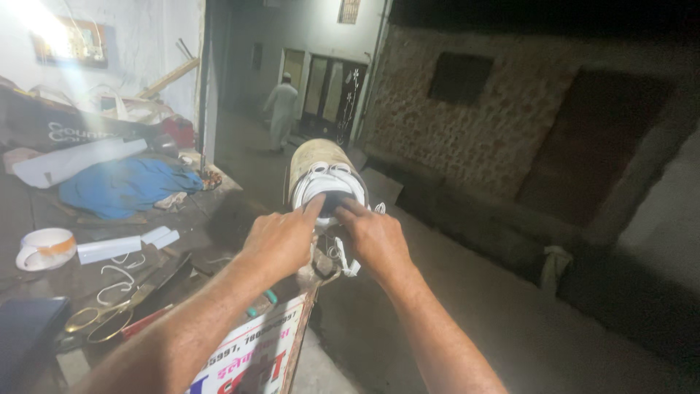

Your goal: The person winds a white wire around a cylindrical cardboard spool. They repeatedly pull the wire from the spool, loop it, and wrap it around the spool to organize it.

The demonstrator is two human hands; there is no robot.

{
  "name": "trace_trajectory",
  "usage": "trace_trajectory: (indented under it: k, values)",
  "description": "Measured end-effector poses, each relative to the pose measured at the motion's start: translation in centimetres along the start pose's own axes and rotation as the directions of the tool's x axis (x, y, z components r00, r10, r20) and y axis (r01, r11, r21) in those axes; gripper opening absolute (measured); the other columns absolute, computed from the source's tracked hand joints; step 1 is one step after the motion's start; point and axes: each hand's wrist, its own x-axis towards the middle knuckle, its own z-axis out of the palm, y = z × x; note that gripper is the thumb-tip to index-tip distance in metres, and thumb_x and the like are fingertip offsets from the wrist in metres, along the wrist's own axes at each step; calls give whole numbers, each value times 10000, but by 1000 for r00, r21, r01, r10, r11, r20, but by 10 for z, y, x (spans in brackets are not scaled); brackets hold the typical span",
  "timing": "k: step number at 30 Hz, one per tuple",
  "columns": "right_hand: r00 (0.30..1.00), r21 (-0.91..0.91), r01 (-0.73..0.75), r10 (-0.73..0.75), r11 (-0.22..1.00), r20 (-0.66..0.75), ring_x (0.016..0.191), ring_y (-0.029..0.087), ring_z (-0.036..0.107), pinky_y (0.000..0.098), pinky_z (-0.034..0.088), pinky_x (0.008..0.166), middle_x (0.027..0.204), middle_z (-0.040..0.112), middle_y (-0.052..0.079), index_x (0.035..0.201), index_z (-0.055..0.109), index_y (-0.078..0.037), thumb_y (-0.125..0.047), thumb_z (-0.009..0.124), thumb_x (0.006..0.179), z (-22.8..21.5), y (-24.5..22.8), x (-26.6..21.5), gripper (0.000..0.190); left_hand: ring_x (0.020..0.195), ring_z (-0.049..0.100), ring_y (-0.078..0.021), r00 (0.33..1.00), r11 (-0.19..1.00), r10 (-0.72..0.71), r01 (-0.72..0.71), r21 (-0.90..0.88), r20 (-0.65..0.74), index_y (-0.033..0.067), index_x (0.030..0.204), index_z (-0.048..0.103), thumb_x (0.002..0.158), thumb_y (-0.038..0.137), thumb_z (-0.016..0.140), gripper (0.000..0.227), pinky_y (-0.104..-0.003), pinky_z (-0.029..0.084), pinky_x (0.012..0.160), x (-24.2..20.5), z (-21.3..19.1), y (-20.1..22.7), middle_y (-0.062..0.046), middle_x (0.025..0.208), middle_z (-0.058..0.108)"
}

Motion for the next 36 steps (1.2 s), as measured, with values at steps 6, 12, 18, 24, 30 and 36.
trace_trajectory:
  k: [6,12,18,24,30,36]
  values:
    - [999,3,-2,2,1000,36,978,330,711,447,566,781,1241,693,44,1131,729,-119,-83,628,844,-5,-3,2,306,851,757,-354,999,992,-8,3,129,36,-20,1478,402,928,95,605,598,-478,598,727,2,-1,9,-174,961,749]
    - [997,-14,-56,57,998,55,953,335,708,464,559,751,1223,694,49,1110,734,-97,-245,707,864,-4,-6,2,289,971,714,-375,994,981,-106,101,-167,-22,93,1350,527,824,170,727,568,-514,550,826,5,-4,6,-187,1004,736]
    - [995,50,16,-11,999,-101,996,336,709,449,569,779,1245,692,81,1096,747,-96,-288,738,871,3,-3,2,297,978,723,-370,958,927,-79,-31,-374,-276,200,1170,726,926,145,586,287,-499,552,845,-8,-10,-11,-127,1043,753]
    - [994,107,-86,78,991,75,968,328,697,455,550,815,1166,732,37,1075,758,-126,-256,722,875,5,-2,0,241,875,710,-366,883,976,21,-120,-183,-470,142,999,737,848,142,609,197,-509,542,775,-31,-17,-27,-105,1031,713]
    - [997,127,-25,34,992,-64,971,342,698,457,550,792,1181,725,67,1072,759,-101,-186,716,864,13,-7,-3,229,913,715,-348,978,971,-86,40,-236,-189,160,1039,725,891,229,632,189,-507,541,832,-30,-3,-21,-97,970,745]
    - [997,80,-25,30,997,-64,919,338,709,456,557,752,1132,726,61,1060,734,-93,-109,698,844,16,-10,-2,220,895,709,-359,949,957,-139,56,-284,-283,118,1053,685,843,209,666,230,-517,538,797,-26,8,-24,-98,987,730]
